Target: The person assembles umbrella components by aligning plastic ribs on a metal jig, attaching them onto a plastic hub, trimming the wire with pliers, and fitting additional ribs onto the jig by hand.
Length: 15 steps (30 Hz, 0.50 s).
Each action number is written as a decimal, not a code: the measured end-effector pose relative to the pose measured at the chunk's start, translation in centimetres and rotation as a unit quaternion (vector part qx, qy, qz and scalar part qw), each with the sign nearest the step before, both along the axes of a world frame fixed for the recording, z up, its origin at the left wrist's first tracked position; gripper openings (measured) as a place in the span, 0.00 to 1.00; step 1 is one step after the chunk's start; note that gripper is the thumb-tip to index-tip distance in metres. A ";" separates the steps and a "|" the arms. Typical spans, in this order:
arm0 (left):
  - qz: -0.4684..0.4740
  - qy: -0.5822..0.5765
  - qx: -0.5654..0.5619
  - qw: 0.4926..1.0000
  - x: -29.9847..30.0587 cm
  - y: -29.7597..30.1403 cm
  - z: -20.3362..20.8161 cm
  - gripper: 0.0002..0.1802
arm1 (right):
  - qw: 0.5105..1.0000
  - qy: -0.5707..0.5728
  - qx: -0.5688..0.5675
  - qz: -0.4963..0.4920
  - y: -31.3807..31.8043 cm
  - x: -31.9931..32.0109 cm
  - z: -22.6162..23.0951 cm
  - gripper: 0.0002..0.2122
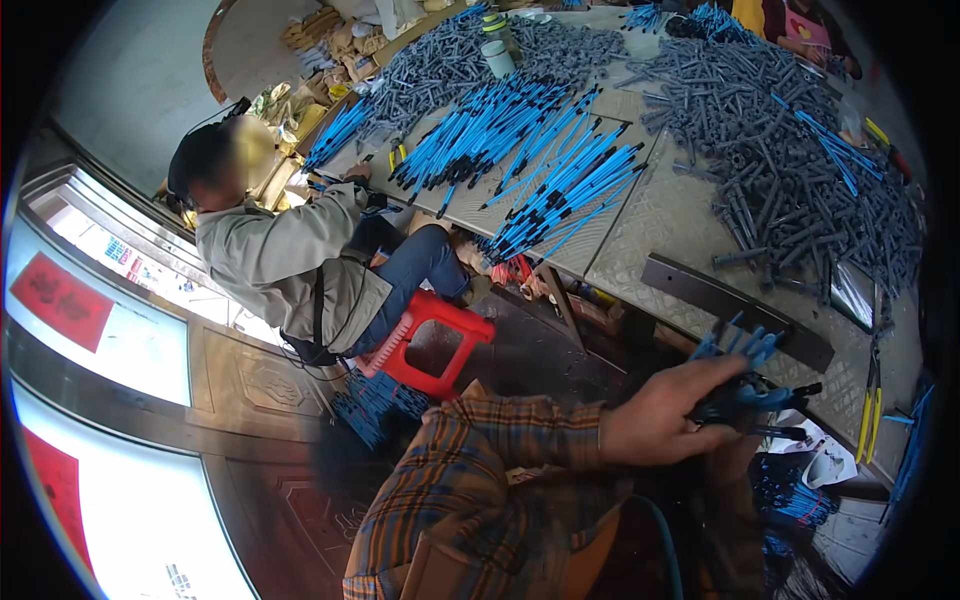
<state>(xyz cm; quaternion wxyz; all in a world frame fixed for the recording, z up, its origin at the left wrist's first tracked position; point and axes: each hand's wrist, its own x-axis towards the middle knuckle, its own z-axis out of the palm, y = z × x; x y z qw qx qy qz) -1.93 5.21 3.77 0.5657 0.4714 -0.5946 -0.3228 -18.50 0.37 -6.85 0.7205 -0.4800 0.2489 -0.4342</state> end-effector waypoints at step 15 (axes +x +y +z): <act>-0.035 -0.056 0.023 0.998 0.3 -0.8 -3.9 0.20 | 0.997 -0.015 -0.026 -0.076 2.7 3.0 -3.0 0.14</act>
